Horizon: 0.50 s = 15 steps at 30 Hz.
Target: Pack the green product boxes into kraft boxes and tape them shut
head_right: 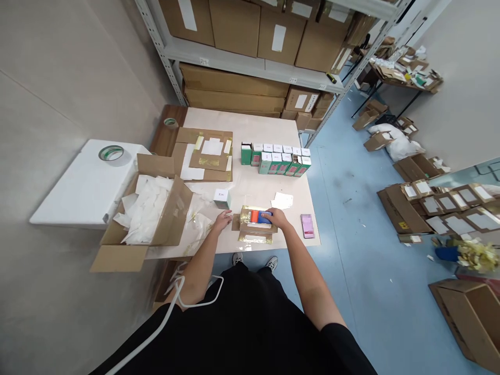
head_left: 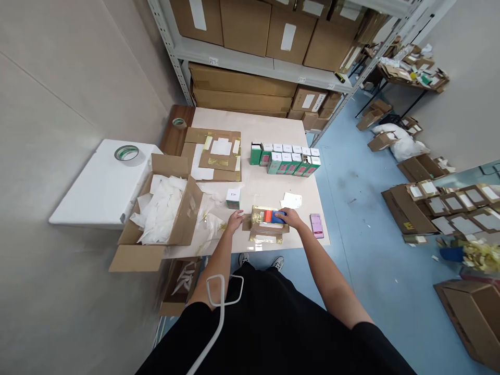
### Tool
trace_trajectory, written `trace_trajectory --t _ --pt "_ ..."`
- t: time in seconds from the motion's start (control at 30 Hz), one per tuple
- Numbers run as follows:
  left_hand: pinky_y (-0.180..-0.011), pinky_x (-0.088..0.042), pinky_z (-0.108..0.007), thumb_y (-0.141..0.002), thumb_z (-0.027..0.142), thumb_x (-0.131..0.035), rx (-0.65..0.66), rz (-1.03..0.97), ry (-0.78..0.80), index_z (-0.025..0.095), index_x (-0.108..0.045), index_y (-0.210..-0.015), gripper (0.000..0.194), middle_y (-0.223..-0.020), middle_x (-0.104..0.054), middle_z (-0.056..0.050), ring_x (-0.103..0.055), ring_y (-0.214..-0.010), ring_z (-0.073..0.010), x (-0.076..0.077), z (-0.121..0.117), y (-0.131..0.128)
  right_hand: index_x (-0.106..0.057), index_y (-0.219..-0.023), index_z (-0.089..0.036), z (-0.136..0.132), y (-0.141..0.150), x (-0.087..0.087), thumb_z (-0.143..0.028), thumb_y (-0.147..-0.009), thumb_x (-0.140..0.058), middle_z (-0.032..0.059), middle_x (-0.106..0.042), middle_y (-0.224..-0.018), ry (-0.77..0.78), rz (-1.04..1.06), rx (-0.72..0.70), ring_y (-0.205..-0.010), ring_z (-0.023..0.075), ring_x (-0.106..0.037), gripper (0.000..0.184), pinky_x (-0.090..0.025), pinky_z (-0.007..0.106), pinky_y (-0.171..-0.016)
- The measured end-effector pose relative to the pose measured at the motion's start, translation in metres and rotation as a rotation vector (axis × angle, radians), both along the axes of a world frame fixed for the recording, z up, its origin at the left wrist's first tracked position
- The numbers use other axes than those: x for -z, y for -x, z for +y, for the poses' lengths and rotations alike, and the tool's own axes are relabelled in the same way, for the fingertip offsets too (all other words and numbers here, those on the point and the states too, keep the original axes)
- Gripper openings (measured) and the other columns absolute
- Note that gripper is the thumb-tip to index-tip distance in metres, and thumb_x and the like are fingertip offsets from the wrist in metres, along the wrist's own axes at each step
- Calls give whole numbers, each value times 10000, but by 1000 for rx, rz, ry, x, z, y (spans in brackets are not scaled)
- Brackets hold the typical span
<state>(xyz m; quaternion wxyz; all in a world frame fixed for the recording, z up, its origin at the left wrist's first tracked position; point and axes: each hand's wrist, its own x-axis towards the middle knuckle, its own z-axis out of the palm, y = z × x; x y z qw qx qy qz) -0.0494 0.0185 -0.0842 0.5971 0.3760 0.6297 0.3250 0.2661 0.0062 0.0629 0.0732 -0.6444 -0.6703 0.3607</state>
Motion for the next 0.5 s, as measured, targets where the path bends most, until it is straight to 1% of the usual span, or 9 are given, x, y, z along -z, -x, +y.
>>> trace_trajectory --t 0.17,0.27,0.4,0.5 --pt "-673 -501 -250 -739 275 -829 -112 -86 95 136 -685 -1232 532 -707 -634 16 -608 -642 -128 13 1 -17 -793 -1131 -213 1 2 4 -493 -980 -648 69 -785 -1155 -13 -19 -7 -1039 235 -705 349 -492 271 -884" --pt "-655 -525 -265 -744 294 -858 -129 -124 146 132 -680 -1216 531 -726 -668 -6 -633 -631 -134 18 -6 -34 -789 -1144 -226 1 3 6 -516 -988 -625 65 -783 -1159 -16 -12 10 -1040 237 -703 368 -496 277 -882" --pt "-641 -554 -306 -773 342 -862 -153 -111 184 116 -714 -1149 462 -694 -688 -47 -675 -635 -177 23 -22 -54 -785 -1149 -223 1 2 8 -563 -995 -594 74 -776 -1185 -19 0 31 -1065 246 -697 419 -501 292 -904" --pt "-692 -574 -344 -829 347 -805 -188 -38 164 111 -733 -1115 378 -758 -738 -105 -730 -742 -237 24 -26 -54 -785 -1150 -223 0 2 8 -584 -992 -587 78 -773 -1193 -20 5 39 -1076 250 -695 442 -501 296 -912"
